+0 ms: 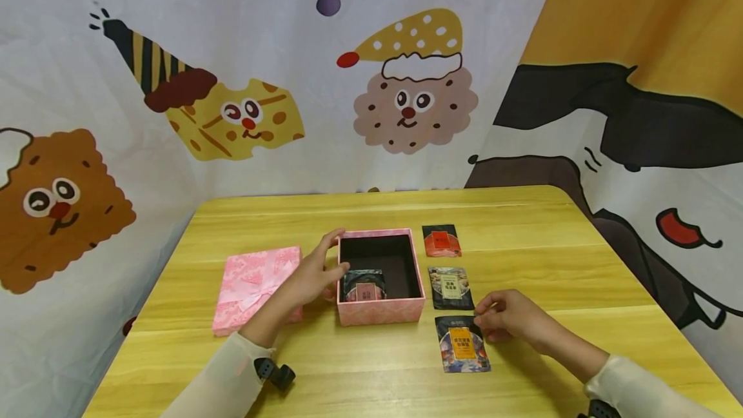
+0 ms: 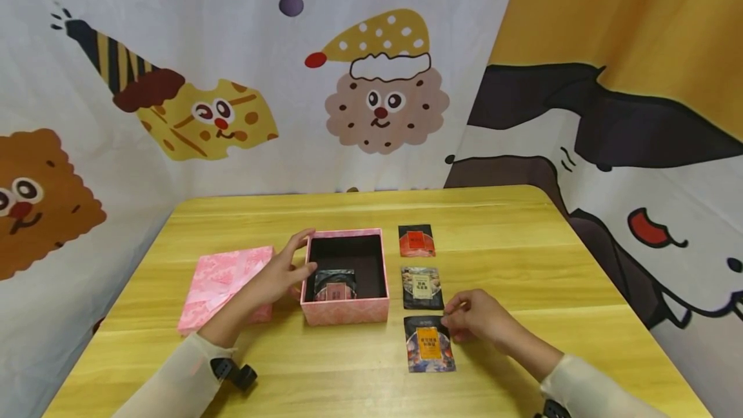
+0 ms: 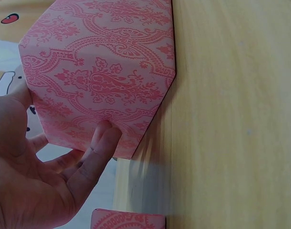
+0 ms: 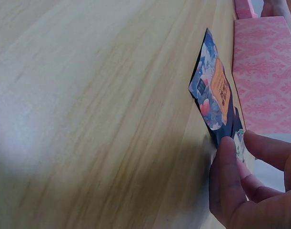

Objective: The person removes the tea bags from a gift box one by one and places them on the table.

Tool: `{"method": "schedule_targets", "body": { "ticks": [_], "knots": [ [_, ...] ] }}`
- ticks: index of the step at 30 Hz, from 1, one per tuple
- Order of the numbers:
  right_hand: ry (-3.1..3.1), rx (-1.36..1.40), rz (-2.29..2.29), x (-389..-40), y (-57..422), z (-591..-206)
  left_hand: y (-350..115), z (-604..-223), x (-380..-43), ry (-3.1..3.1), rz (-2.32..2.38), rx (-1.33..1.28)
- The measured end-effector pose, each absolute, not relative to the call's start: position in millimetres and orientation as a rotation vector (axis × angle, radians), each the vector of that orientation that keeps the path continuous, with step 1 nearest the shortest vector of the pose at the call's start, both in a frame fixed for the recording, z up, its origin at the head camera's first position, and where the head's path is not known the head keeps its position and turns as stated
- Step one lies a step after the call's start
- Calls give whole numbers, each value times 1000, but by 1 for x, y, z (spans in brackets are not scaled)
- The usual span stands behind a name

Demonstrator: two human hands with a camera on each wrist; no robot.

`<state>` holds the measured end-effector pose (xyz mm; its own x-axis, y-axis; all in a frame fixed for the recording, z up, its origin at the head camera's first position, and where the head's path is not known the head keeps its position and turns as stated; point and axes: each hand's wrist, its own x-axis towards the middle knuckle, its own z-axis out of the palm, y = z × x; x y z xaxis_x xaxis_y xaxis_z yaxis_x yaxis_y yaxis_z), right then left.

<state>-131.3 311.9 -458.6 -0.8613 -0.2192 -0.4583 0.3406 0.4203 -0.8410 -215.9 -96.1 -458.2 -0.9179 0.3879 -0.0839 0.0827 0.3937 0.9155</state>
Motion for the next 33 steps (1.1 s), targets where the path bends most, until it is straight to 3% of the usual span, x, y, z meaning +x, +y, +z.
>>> {"method": "schedule_targets", "body": {
  "ticks": [33],
  "knots": [
    [2014, 19, -1630, -150, 290, -427, -97, -461, -216, 2379, 1520, 379]
  ]
}}
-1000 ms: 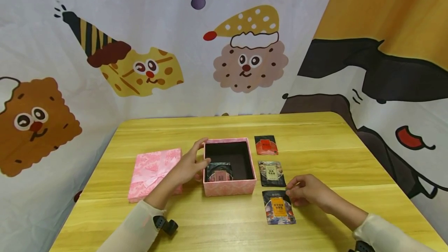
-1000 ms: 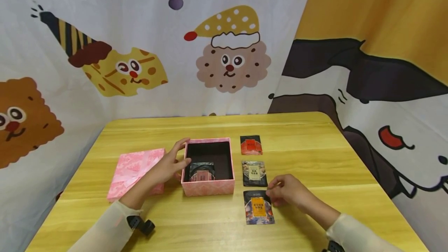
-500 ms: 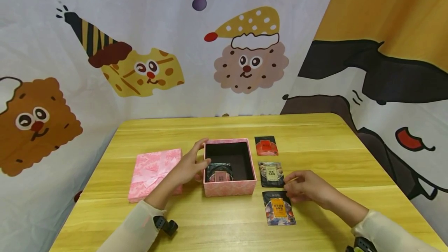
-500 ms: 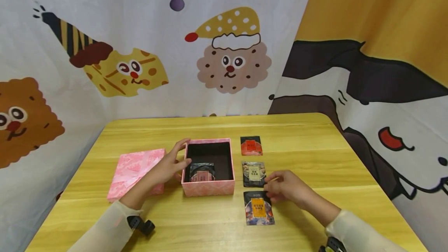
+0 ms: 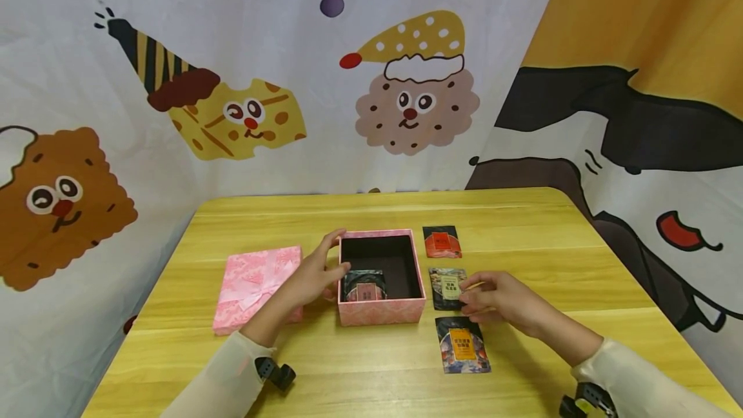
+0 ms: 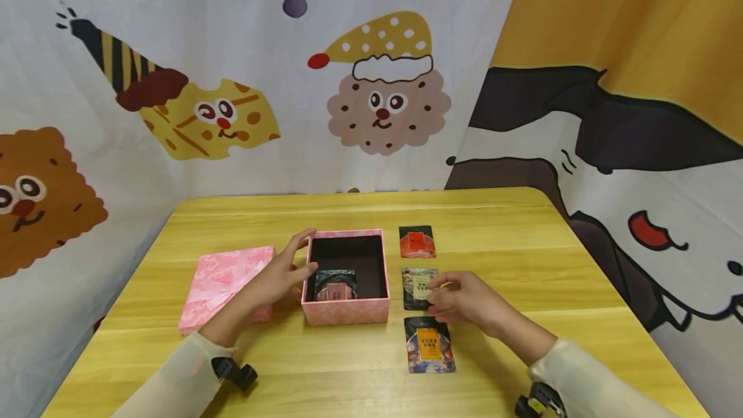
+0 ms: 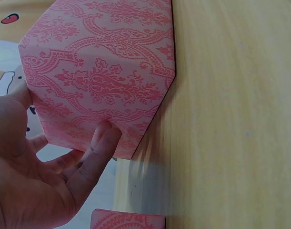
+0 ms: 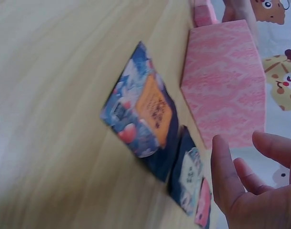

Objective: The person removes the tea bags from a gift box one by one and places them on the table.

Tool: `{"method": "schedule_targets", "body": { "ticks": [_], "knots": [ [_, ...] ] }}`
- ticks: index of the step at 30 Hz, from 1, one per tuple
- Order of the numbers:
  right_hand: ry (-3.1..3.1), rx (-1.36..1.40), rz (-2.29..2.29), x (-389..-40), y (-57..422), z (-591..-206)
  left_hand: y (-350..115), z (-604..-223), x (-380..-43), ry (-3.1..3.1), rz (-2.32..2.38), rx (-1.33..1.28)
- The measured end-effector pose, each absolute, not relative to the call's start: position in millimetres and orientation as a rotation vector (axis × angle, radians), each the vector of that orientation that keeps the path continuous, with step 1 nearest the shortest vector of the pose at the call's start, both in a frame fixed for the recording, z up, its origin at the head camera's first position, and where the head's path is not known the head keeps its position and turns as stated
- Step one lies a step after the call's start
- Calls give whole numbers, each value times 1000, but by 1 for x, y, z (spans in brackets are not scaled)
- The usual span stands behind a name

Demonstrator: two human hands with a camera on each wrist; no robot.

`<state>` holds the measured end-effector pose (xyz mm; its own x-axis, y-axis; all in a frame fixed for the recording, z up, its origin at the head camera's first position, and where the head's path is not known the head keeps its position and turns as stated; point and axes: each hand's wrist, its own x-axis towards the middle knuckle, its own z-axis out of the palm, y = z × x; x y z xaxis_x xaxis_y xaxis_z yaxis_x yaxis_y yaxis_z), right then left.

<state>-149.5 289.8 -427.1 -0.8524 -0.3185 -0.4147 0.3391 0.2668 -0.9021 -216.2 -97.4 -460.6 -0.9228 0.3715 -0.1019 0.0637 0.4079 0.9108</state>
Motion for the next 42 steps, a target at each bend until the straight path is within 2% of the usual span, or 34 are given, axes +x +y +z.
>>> {"method": "schedule_targets", "body": {
  "ticks": [22, 42],
  "knots": [
    [1991, -125, -1724, -170, 253, -393, -97, -460, -217, 2359, 1543, 401],
    [1864, -220, -1818, -188, 199, -394, -97, -461, -218, 2366, 1542, 412]
  ]
}}
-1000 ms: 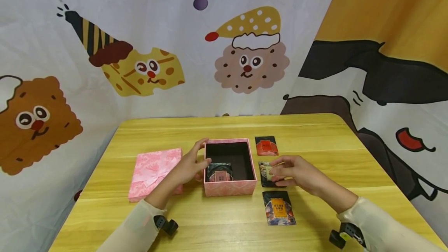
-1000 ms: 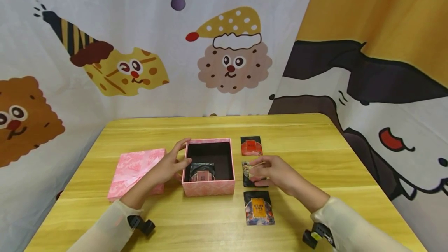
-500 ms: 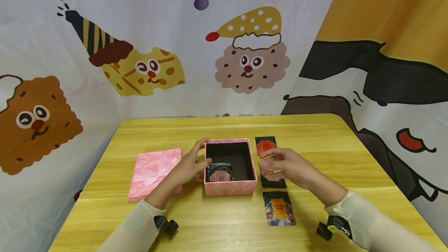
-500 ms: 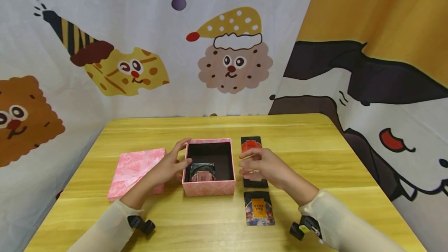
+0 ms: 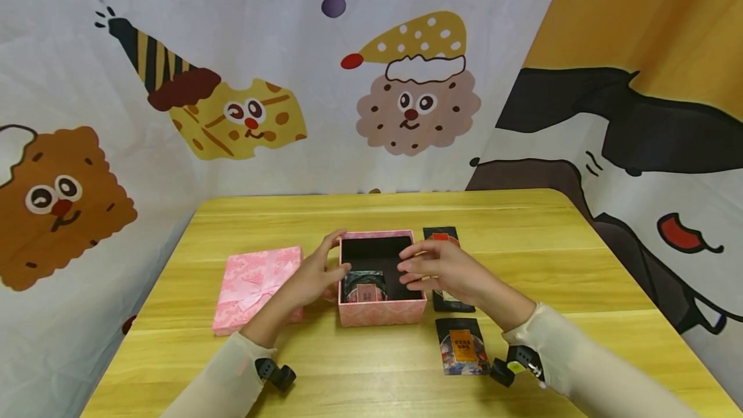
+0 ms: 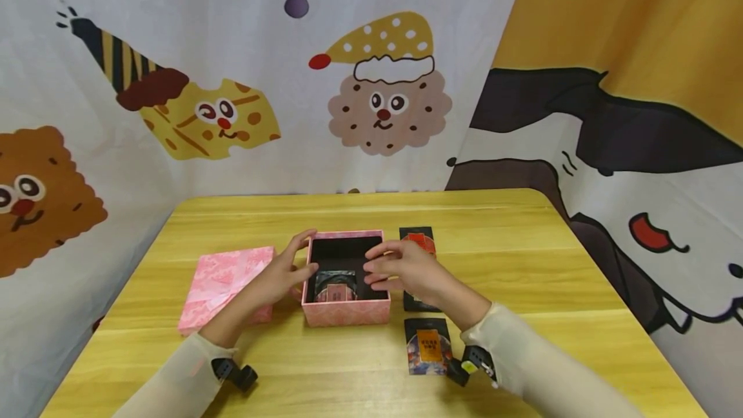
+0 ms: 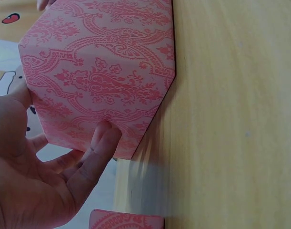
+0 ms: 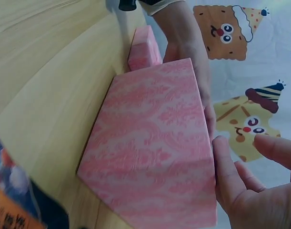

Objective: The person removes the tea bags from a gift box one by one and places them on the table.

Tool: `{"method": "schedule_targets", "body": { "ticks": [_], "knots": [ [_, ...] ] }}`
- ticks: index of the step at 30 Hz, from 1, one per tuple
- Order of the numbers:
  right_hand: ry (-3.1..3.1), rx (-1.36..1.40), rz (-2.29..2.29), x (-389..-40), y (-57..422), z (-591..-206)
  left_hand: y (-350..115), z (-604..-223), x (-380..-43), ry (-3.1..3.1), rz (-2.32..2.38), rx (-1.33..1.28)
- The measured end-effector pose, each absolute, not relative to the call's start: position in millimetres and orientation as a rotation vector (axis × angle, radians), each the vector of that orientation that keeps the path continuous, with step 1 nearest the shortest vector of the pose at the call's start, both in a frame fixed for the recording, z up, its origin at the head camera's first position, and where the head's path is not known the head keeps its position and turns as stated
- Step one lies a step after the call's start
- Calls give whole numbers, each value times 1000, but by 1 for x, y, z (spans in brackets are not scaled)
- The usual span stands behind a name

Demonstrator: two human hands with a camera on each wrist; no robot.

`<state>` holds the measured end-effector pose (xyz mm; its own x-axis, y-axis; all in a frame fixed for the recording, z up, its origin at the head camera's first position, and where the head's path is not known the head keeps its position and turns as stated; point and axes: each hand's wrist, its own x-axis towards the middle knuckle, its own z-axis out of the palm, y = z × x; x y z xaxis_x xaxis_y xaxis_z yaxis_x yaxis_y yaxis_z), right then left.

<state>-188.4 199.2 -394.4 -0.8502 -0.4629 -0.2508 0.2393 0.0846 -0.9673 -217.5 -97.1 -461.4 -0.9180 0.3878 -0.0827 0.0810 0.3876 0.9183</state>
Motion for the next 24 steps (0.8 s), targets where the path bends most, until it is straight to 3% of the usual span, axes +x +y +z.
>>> {"method": "schedule_targets", "body": {
  "ticks": [24],
  "knots": [
    [1890, -234, -1796, -209, 146, -410, -98, -461, -218, 2357, 1546, 432]
  ]
}}
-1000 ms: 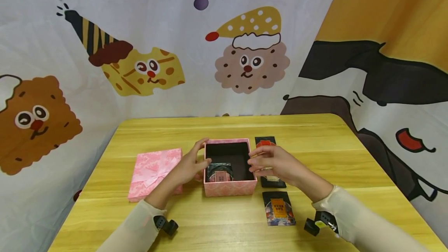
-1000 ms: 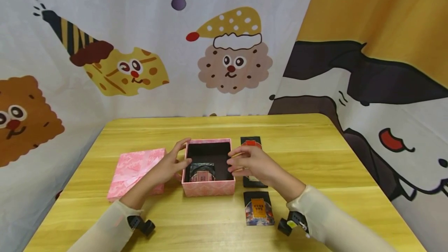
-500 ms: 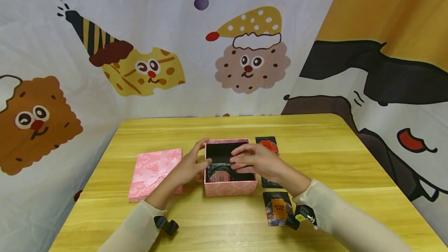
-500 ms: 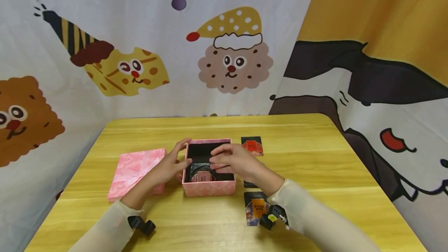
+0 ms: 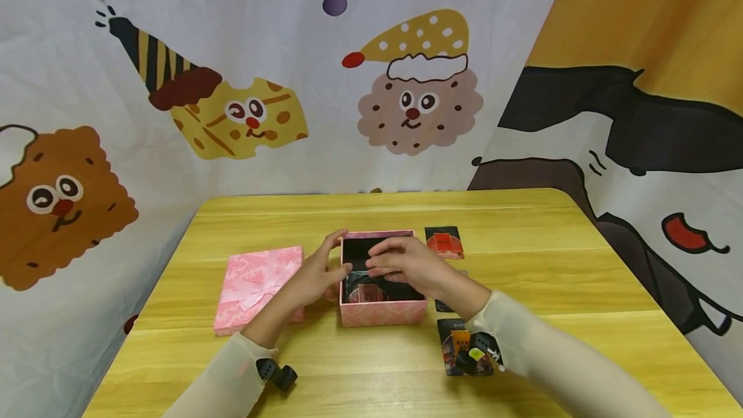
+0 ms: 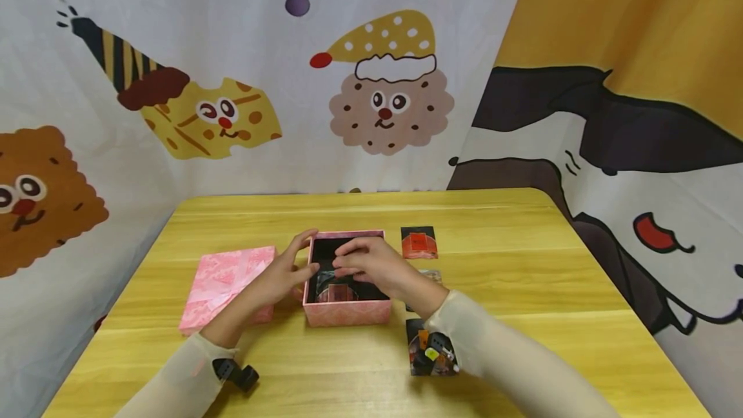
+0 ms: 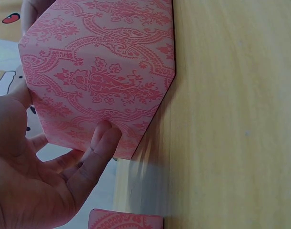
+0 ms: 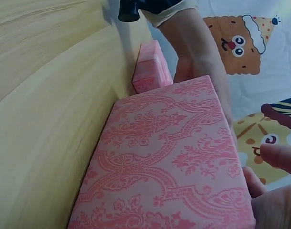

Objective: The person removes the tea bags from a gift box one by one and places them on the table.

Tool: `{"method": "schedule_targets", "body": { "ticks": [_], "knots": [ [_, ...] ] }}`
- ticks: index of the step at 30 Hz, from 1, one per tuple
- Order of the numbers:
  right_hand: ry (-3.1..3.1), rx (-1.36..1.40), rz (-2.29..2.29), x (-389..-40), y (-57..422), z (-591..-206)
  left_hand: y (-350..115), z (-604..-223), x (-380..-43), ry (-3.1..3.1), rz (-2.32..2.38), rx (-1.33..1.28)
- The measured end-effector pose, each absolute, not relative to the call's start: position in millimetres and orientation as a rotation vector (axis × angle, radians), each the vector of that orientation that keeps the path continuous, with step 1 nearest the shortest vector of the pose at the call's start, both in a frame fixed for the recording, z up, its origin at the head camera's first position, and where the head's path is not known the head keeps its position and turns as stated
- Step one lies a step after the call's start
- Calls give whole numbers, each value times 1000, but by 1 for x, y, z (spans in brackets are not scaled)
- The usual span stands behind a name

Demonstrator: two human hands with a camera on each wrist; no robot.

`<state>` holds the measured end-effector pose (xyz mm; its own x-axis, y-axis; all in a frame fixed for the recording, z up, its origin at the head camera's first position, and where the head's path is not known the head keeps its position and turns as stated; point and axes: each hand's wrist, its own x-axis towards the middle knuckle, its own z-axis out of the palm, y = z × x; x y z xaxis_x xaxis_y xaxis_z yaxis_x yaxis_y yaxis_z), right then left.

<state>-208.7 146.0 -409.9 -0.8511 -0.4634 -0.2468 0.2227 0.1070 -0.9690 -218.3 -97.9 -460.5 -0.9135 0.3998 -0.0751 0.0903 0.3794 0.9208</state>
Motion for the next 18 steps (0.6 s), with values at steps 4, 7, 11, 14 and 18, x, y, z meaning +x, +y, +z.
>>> {"method": "schedule_targets", "body": {
  "ticks": [4, 7, 11, 14, 18],
  "knots": [
    [1898, -202, -1809, -212, 141, -413, -98, -460, -218, 2365, 1538, 437],
    [1906, -186, -1813, -214, 138, -415, -98, -460, -218, 2373, 1532, 442],
    [1918, -178, -1815, -216, 132, -417, -98, -460, -218, 2375, 1532, 447],
    [1917, -181, -1828, -217, 128, -420, -98, -461, -219, 2377, 1529, 448],
    [1937, -214, -1832, -217, 122, -425, -98, -461, -219, 2383, 1520, 453]
  ]
}}
